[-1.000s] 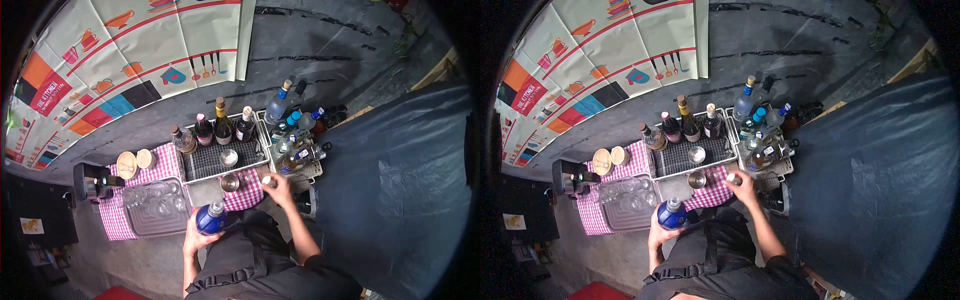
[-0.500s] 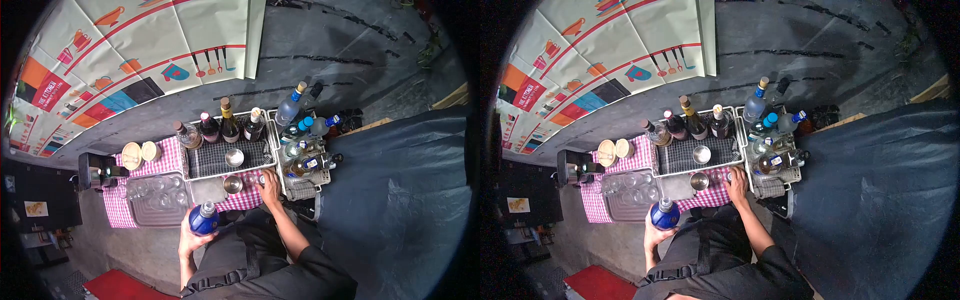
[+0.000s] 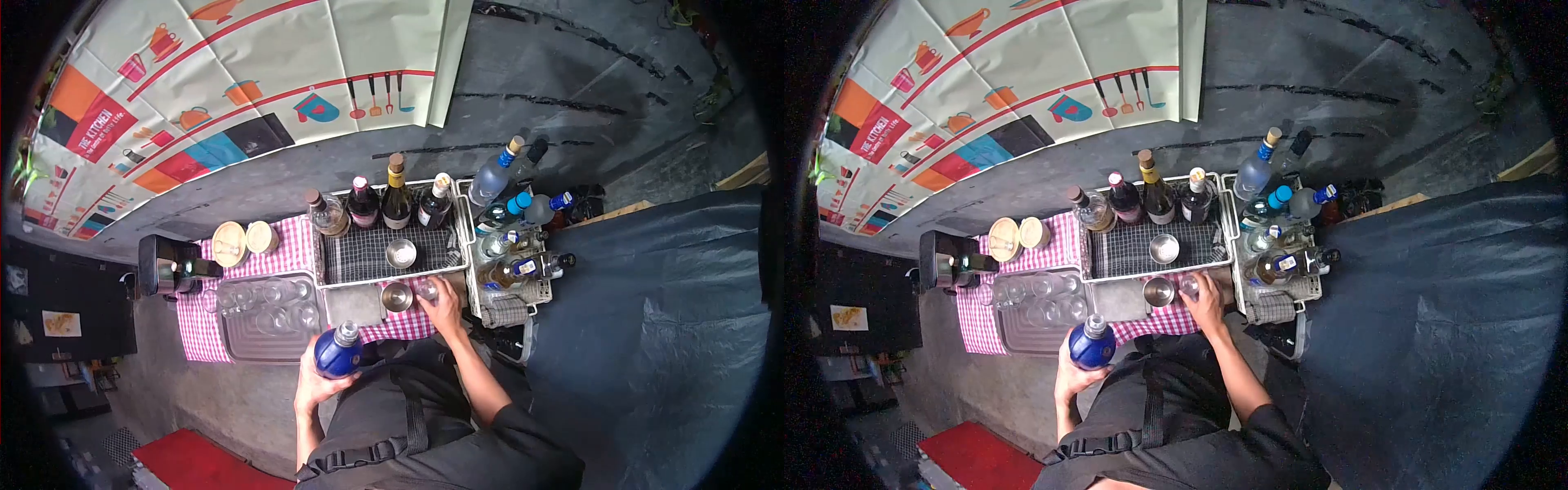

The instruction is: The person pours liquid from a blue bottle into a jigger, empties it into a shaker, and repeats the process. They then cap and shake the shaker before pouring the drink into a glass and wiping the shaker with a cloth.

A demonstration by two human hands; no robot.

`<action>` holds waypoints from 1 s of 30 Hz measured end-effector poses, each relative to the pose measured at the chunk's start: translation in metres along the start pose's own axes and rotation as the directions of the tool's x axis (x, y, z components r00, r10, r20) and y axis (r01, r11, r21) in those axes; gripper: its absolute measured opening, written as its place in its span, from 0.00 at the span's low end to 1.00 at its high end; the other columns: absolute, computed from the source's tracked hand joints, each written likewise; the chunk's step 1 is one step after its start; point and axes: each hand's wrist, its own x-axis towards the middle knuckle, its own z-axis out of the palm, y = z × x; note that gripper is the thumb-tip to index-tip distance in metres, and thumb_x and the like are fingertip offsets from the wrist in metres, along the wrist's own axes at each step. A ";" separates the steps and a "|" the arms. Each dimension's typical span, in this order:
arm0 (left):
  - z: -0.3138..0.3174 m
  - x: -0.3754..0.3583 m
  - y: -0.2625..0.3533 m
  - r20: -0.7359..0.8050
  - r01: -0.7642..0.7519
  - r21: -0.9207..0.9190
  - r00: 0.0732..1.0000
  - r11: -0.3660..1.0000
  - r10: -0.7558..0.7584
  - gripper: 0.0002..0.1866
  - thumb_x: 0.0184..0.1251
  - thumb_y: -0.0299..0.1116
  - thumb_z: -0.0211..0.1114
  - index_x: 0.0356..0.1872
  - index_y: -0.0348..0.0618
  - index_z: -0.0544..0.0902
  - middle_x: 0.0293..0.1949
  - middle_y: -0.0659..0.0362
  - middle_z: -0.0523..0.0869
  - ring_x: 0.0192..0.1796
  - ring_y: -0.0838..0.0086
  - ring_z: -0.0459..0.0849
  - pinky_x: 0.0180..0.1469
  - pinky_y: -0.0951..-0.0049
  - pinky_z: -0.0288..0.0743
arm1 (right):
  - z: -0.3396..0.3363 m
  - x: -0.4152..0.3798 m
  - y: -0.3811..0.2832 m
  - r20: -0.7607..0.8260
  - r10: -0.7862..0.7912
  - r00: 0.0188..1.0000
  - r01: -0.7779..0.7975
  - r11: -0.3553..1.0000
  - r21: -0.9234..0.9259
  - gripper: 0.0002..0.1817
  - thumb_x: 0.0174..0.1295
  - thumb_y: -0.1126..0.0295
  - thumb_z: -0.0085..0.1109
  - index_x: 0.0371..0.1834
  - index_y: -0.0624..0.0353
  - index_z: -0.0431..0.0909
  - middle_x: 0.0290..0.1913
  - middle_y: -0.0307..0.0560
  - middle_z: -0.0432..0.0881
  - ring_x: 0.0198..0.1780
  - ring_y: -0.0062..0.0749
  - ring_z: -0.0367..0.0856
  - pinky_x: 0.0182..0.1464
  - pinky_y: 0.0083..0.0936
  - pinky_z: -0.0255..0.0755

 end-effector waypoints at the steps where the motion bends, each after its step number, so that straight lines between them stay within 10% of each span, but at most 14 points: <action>1: -0.001 0.000 0.003 0.007 0.009 0.040 1.000 0.999 -0.009 0.46 0.34 0.34 0.89 0.62 0.37 0.78 0.53 0.55 0.87 0.54 0.70 0.86 0.63 0.65 0.79 | -0.006 0.000 -0.011 -0.057 0.042 0.998 -0.033 0.988 0.154 0.30 0.51 0.67 0.81 0.59 0.60 0.81 0.55 0.54 0.83 0.58 0.54 0.82 0.61 0.46 0.75; 12: -0.010 0.017 0.002 0.156 -0.024 0.318 0.987 0.948 -0.027 0.43 0.37 0.44 0.87 0.60 0.38 0.83 0.49 0.46 0.92 0.54 0.56 0.92 0.59 0.59 0.83 | -0.049 0.011 -0.127 0.211 -0.329 0.920 0.211 0.873 0.440 0.33 0.51 0.78 0.77 0.65 0.60 0.80 0.62 0.54 0.83 0.62 0.49 0.84 0.67 0.39 0.80; 30: -0.015 0.027 0.001 0.206 0.037 0.543 0.963 0.839 -0.176 0.44 0.36 0.46 0.88 0.58 0.34 0.83 0.47 0.44 0.92 0.52 0.58 0.92 0.57 0.58 0.83 | -0.048 -0.001 -0.125 0.204 -0.244 0.948 0.149 0.907 0.393 0.34 0.48 0.82 0.71 0.65 0.61 0.80 0.63 0.54 0.82 0.65 0.50 0.82 0.68 0.38 0.77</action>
